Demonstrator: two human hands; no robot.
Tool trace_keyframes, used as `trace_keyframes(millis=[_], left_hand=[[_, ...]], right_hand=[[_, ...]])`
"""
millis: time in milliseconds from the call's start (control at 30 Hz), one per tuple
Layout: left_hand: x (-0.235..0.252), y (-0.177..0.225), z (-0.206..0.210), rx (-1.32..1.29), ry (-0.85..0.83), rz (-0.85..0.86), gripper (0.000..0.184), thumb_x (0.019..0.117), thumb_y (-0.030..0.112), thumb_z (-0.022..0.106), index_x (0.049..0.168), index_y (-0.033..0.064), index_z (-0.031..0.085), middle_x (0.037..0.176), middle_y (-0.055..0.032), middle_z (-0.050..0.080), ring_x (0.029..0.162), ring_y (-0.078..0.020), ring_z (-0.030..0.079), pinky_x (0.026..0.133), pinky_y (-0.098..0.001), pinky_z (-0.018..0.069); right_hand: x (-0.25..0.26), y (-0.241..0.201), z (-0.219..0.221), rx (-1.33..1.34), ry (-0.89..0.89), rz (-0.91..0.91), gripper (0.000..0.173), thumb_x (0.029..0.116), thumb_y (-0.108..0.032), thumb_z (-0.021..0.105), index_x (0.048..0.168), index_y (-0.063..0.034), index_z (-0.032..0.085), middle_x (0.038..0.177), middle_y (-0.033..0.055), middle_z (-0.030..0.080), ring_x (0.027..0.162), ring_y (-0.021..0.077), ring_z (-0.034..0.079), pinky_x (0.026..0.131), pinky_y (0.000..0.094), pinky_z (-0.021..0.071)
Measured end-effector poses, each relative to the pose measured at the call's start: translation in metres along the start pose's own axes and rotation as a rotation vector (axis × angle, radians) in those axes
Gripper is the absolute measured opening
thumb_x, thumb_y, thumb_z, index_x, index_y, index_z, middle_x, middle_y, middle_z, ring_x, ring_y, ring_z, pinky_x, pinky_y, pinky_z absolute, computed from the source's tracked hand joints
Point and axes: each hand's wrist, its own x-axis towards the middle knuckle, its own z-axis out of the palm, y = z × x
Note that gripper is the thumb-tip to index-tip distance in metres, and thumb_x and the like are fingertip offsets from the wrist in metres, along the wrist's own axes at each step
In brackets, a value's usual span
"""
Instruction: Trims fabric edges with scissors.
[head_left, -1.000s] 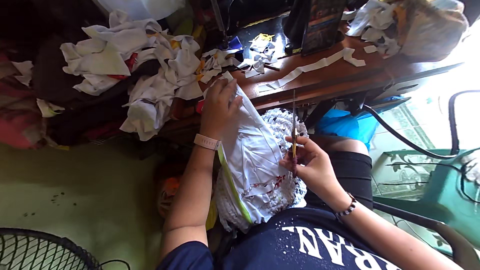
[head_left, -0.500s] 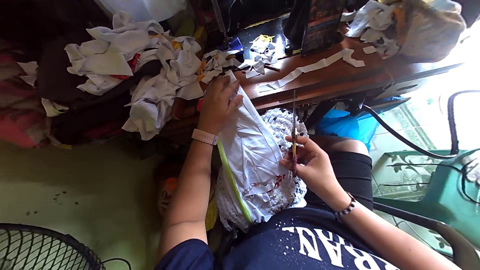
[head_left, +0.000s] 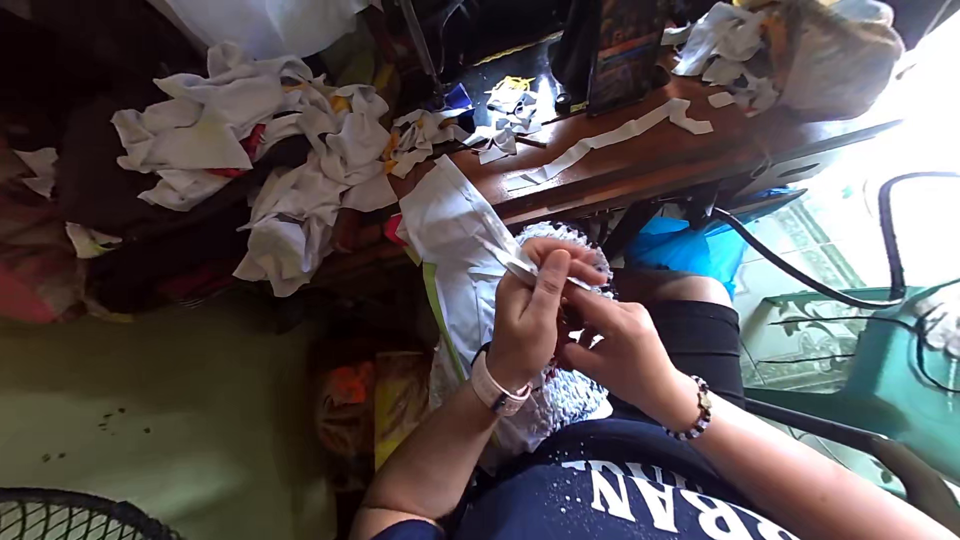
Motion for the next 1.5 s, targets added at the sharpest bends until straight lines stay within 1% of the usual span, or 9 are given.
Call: trace_keyframes(millis=[67, 133, 267, 333, 433, 567, 933, 1333, 1500], left_hand=[[0.003, -0.002, -0.002, -0.010, 0.062, 0.028, 0.033, 0.1127, 0.020, 0.029, 0.106, 0.0070, 0.059, 0.085, -0.0088, 0.075, 0.091, -0.0235, 0.076, 0.090, -0.0429, 0.0616], [0.005, -0.002, -0.007, -0.109, 0.099, 0.028, 0.036, 0.1129, 0.021, 0.025, 0.103, 0.0078, 0.057, 0.081, -0.0086, 0.072, 0.092, -0.0279, 0.076, 0.097, -0.0509, 0.0591], [0.007, -0.008, -0.012, -0.306, 0.145, -0.017, 0.043, 0.1128, 0.036, 0.025, 0.101, 0.0118, 0.058, 0.061, -0.0012, 0.059, 0.063, -0.0224, 0.071, 0.079, -0.0507, 0.0640], [0.004, -0.012, -0.008, -0.443, 0.077, -0.061, 0.044, 0.1107, 0.045, 0.033, 0.099, 0.0115, 0.059, 0.056, -0.0007, 0.056, 0.055, -0.0211, 0.068, 0.076, -0.0507, 0.0650], [0.002, -0.024, -0.004, -0.572, 0.001, -0.091, 0.044, 0.1080, 0.046, 0.042, 0.098, 0.0081, 0.062, 0.055, -0.0030, 0.058, 0.055, -0.0225, 0.070, 0.075, -0.0519, 0.0649], [0.002, -0.035, -0.007, -0.648, -0.052, -0.093, 0.042, 0.1085, 0.041, 0.045, 0.100, 0.0049, 0.063, 0.058, -0.0041, 0.060, 0.058, -0.0228, 0.070, 0.076, -0.0516, 0.0641], [0.001, -0.037, -0.008, -0.693, -0.096, -0.093, 0.040, 0.1082, 0.039, 0.047, 0.101, 0.0039, 0.063, 0.063, -0.0073, 0.065, 0.063, -0.0233, 0.073, 0.078, -0.0503, 0.0640], [-0.001, -0.038, -0.008, -0.692, -0.099, -0.098, 0.039, 0.1085, 0.038, 0.047, 0.100, 0.0039, 0.063, 0.064, -0.0087, 0.066, 0.065, -0.0243, 0.074, 0.080, -0.0503, 0.0635], [0.000, -0.037, -0.007, -0.698, -0.093, -0.101, 0.039, 0.1083, 0.038, 0.047, 0.099, 0.0040, 0.063, 0.065, -0.0090, 0.066, 0.065, -0.0244, 0.074, 0.079, -0.0497, 0.0635]], right_hand=[[0.005, -0.006, -0.010, -0.049, -0.095, -0.004, 0.035, 0.0935, -0.023, 0.072, 0.120, -0.0011, 0.069, 0.100, 0.0065, 0.075, 0.087, 0.0092, 0.073, 0.074, 0.0273, 0.0633], [0.010, -0.012, -0.024, -0.156, -0.115, -0.074, 0.031, 0.0970, -0.029, 0.068, 0.115, -0.0045, 0.072, 0.097, 0.0053, 0.076, 0.084, 0.0109, 0.072, 0.073, 0.0288, 0.0610], [0.046, 0.007, -0.068, -0.336, 0.099, -0.210, 0.020, 0.0965, -0.021, 0.065, 0.100, -0.0057, 0.077, 0.088, 0.0046, 0.074, 0.078, 0.0128, 0.069, 0.071, 0.0327, 0.0589], [0.080, 0.039, -0.090, -0.499, 0.198, -0.213, 0.025, 0.0996, -0.025, 0.061, 0.110, -0.0061, 0.076, 0.099, 0.0119, 0.073, 0.096, 0.0267, 0.067, 0.084, 0.0448, 0.0540], [0.123, 0.091, -0.109, -0.685, 0.222, -0.142, 0.042, 0.1043, -0.039, 0.051, 0.136, -0.0181, 0.068, 0.130, 0.0204, 0.061, 0.129, 0.0442, 0.047, 0.105, 0.0620, 0.0351], [0.149, 0.117, -0.110, -0.806, 0.182, -0.020, 0.049, 0.1041, -0.051, 0.041, 0.145, -0.0327, 0.059, 0.150, 0.0198, 0.047, 0.144, 0.0462, 0.031, 0.114, 0.0691, 0.0190], [0.159, 0.122, -0.105, -0.831, 0.156, 0.065, 0.053, 0.1043, -0.058, 0.033, 0.148, -0.0378, 0.055, 0.154, 0.0177, 0.044, 0.148, 0.0466, 0.026, 0.115, 0.0743, 0.0091], [0.158, 0.122, -0.104, -0.818, 0.158, 0.077, 0.054, 0.1045, -0.059, 0.033, 0.150, -0.0384, 0.053, 0.156, 0.0160, 0.043, 0.150, 0.0450, 0.024, 0.116, 0.0761, 0.0029], [0.157, 0.123, -0.105, -0.811, 0.189, 0.062, 0.053, 0.1044, -0.059, 0.034, 0.148, -0.0367, 0.056, 0.153, 0.0163, 0.046, 0.148, 0.0449, 0.027, 0.116, 0.0750, 0.0051]])
